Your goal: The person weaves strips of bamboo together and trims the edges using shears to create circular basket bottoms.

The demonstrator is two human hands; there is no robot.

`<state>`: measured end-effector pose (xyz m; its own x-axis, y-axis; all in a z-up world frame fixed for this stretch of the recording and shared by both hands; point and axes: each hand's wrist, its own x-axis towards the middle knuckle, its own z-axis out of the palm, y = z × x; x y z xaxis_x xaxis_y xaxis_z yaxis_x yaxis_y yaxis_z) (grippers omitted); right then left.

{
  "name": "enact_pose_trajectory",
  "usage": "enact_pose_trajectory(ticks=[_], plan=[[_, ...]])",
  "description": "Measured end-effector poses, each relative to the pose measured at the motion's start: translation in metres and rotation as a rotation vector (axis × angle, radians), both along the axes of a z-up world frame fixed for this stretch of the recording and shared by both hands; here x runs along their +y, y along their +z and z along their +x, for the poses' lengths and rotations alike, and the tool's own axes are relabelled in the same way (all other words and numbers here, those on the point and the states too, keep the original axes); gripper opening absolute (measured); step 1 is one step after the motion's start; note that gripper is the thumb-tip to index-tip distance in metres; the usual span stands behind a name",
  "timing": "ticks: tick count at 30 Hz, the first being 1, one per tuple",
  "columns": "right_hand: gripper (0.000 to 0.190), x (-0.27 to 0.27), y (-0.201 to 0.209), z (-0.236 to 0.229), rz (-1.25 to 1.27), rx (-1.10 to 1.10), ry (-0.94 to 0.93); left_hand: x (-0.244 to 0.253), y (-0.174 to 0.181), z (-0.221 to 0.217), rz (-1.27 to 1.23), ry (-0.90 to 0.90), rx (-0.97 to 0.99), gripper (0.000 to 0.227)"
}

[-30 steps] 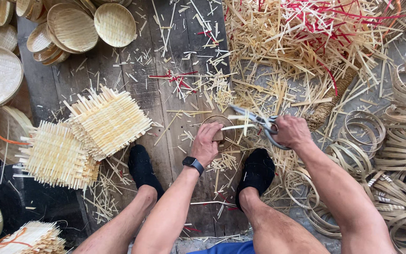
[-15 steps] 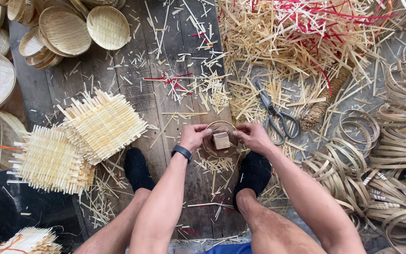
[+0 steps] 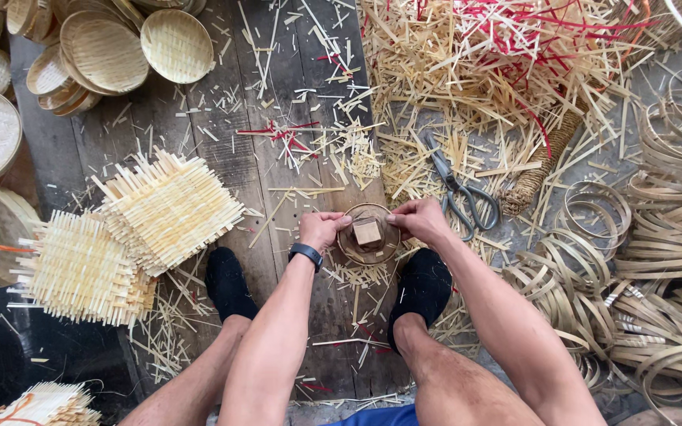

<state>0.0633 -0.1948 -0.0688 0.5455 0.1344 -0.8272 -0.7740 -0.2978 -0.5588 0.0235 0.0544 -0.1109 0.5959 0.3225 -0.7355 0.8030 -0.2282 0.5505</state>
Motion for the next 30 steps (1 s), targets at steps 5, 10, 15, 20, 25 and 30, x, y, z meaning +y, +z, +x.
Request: enact_pose_trajectory(ticks=[5,10,15,20,25,30], plan=[[0.03,-0.011,0.017,-0.032,0.213,0.216,-0.074,-0.01,0.038,-0.037,-0.599,0.599,0.021,0.031],[0.022,0.003,-0.013,-0.064,0.296,0.206,-0.272,-0.025,0.039,-0.091,-0.806,0.538,0.028,0.02],[0.02,0.015,-0.02,-0.071,0.205,0.132,-0.297,-0.034,0.012,-0.093,-0.523,0.507,0.09,0.02],[0.032,0.012,0.022,-0.054,0.034,-0.043,-0.041,-0.022,0.022,-0.088,-0.504,0.332,-0.075,0.025],[0.043,0.008,0.063,-0.051,0.039,-0.685,0.074,-0.004,0.068,-0.07,-0.268,-0.276,-0.486,0.038],[0.028,0.008,0.071,-0.045,-0.029,-0.646,0.285,-0.03,0.117,-0.043,-0.182,-0.334,-0.343,0.046]])
